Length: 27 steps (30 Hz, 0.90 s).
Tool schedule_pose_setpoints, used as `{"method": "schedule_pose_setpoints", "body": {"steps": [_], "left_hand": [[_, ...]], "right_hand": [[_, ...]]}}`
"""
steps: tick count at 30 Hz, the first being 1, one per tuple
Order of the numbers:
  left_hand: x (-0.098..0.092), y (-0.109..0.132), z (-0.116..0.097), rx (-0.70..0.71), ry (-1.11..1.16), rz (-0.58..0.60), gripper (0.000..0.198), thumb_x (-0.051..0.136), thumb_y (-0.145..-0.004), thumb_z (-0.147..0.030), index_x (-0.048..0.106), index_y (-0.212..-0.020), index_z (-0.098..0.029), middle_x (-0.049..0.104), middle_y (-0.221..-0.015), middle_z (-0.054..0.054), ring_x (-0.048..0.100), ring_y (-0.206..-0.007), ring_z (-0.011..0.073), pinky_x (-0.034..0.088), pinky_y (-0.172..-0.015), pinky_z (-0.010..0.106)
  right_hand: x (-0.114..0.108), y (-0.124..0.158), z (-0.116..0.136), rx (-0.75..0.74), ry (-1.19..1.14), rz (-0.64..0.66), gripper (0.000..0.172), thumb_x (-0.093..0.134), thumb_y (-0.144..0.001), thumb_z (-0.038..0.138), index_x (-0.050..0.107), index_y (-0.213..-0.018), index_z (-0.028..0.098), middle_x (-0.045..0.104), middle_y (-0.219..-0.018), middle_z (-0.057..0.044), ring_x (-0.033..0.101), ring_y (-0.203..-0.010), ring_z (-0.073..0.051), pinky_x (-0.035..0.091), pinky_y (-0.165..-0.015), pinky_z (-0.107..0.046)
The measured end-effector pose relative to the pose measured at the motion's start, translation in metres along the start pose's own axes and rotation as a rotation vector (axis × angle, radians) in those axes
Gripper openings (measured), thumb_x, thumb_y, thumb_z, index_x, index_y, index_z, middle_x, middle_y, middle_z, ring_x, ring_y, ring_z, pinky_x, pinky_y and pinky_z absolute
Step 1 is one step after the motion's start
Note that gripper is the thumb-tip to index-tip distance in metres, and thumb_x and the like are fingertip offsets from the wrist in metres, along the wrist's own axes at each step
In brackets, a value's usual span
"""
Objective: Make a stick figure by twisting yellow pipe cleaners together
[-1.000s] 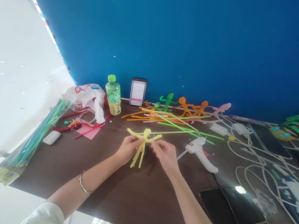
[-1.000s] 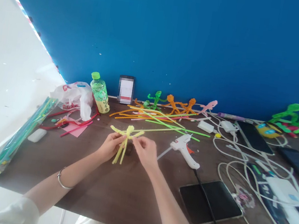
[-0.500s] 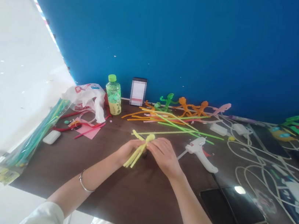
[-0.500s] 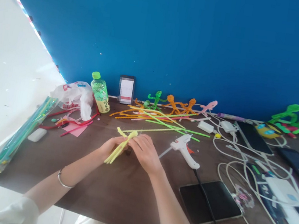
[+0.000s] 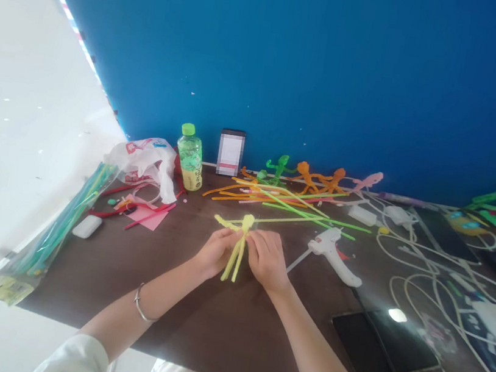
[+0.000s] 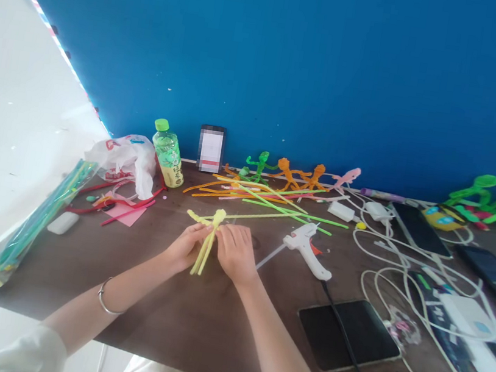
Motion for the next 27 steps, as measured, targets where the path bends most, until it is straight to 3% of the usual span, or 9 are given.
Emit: {"method": "schedule_pose_setpoints", "body": {"steps": [3, 9, 12, 18, 23, 25, 27], "left_hand": [[0.001, 0.002, -0.001, 0.053, -0.051, -0.008, 0.023, 0.073, -0.061, -0.028, 0.061, -0.072, -0.011, 0.059, -0.061, 0.001, 0.052, -0.051, 0.0076, 0.041, -0.054, 0.020], [0.004, 0.006, -0.007, 0.291, -0.308, -0.004, 0.023, 0.069, -0.065, -0.031, 0.063, -0.079, -0.014, 0.058, -0.071, 0.001, 0.053, -0.057, 0.0094, 0.044, -0.057, 0.023], [0.004, 0.008, -0.012, 0.399, -0.460, -0.014, 0.017, 0.067, -0.066, -0.029, 0.064, -0.074, -0.015, 0.056, -0.078, 0.001, 0.052, -0.058, 0.0087, 0.043, -0.057, 0.022], [0.002, 0.007, -0.018, 0.420, -0.564, -0.057, 0.013, 0.071, -0.061, -0.024, 0.065, -0.070, -0.016, 0.057, -0.079, 0.003, 0.054, -0.063, 0.0109, 0.042, -0.058, 0.020], [-0.007, -0.003, -0.011, 0.246, -0.308, -0.093, 0.024, 0.070, -0.063, -0.033, 0.062, -0.075, -0.013, 0.059, -0.066, 0.001, 0.051, -0.053, 0.0088, 0.042, -0.054, 0.022], [-0.009, -0.006, -0.011, 0.221, -0.178, -0.117, 0.025, 0.071, -0.061, -0.032, 0.060, -0.073, -0.014, 0.058, -0.063, -0.001, 0.050, -0.050, 0.0069, 0.040, -0.052, 0.020], [-0.009, -0.007, -0.014, 0.217, -0.099, -0.120, 0.025, 0.072, -0.060, -0.031, 0.059, -0.073, -0.014, 0.057, -0.061, -0.003, 0.049, -0.050, 0.0056, 0.039, -0.052, 0.018]], "right_hand": [[0.005, 0.001, 0.001, 0.163, -0.127, -0.017, 0.011, 0.042, -0.083, 0.015, 0.053, -0.082, 0.017, 0.058, -0.077, -0.007, 0.052, -0.074, -0.018, 0.040, -0.070, -0.033], [0.015, 0.006, 0.003, 0.710, -0.518, 0.008, 0.017, 0.040, -0.084, 0.027, 0.047, -0.070, 0.020, 0.050, -0.064, 0.001, 0.048, -0.061, -0.014, 0.039, -0.058, -0.026], [0.019, 0.007, 0.004, 0.861, -0.744, -0.020, 0.018, 0.042, -0.082, 0.030, 0.047, -0.069, 0.019, 0.049, -0.062, 0.002, 0.047, -0.061, -0.014, 0.039, -0.057, -0.025], [0.025, 0.009, 0.002, 0.912, -0.922, -0.009, 0.020, 0.044, -0.081, 0.032, 0.048, -0.067, 0.019, 0.049, -0.062, 0.002, 0.046, -0.059, -0.013, 0.040, -0.056, -0.025], [0.014, 0.005, -0.006, 0.807, -0.786, 0.036, 0.025, 0.043, -0.083, 0.039, 0.057, -0.077, 0.019, 0.057, -0.075, -0.002, 0.051, -0.066, -0.015, 0.043, -0.062, -0.028], [0.011, 0.004, -0.014, 0.820, -0.810, 0.049, 0.025, 0.048, -0.081, 0.040, 0.059, -0.086, 0.018, 0.060, -0.080, -0.004, 0.054, -0.066, -0.015, 0.045, -0.064, -0.029], [0.011, 0.005, -0.022, 0.875, -0.903, 0.090, 0.024, 0.055, -0.077, 0.039, 0.060, -0.088, 0.018, 0.061, -0.072, -0.003, 0.056, -0.062, -0.014, 0.047, -0.064, -0.030]]}}
Point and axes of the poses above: each hand's wrist, its own y-axis away from the middle knuckle, its own x-axis out of the palm, z = x × y, the point moved 3 cm from there along -y, towards the middle knuckle
